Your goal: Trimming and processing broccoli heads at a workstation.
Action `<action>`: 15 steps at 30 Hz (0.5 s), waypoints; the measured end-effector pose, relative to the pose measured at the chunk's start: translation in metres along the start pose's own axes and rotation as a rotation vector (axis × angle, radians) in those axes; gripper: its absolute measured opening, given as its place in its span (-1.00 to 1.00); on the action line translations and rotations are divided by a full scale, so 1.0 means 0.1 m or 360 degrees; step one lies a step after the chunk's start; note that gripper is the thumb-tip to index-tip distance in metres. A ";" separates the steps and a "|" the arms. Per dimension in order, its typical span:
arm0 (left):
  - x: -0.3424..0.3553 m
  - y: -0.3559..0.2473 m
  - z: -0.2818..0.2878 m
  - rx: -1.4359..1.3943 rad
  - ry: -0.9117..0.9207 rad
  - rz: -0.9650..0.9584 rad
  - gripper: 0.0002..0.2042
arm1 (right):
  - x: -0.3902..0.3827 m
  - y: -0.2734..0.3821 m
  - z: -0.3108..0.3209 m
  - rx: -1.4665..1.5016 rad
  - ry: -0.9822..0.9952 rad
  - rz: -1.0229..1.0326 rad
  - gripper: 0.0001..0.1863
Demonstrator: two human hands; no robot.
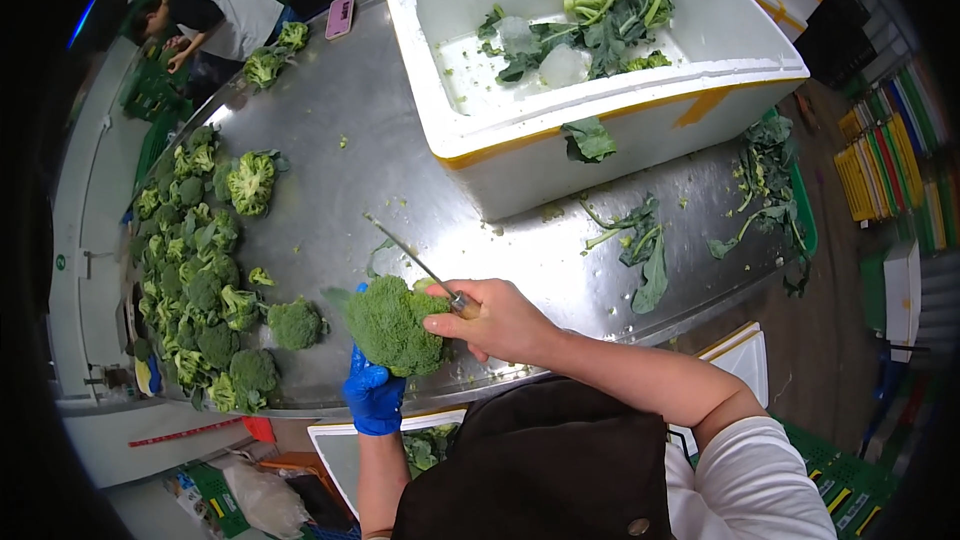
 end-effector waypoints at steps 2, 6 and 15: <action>-0.04 0.02 0.04 0.0005 0.0014 0.0054 -0.17 | -0.02 0.04 -0.02 -0.0138 -0.0031 0.0027 -0.49; -0.12 0.11 0.15 -0.0093 -0.0104 0.0248 -0.19 | -0.07 0.03 -0.03 -0.0308 -0.0100 0.0009 -0.55; -0.09 0.25 -0.02 0.0308 -0.0285 0.0031 -0.22 | -0.12 0.09 -0.07 -0.0813 -0.0173 0.0333 -0.56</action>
Point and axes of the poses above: each hand's wrist, its own x-axis towards the middle knuckle, its own z-axis out of the back of the hand, y = z × x, the point moved 3 cm from there along x, towards the middle knuckle, and after that the axes turned 1 degree about -y, right-handed, at the moved point
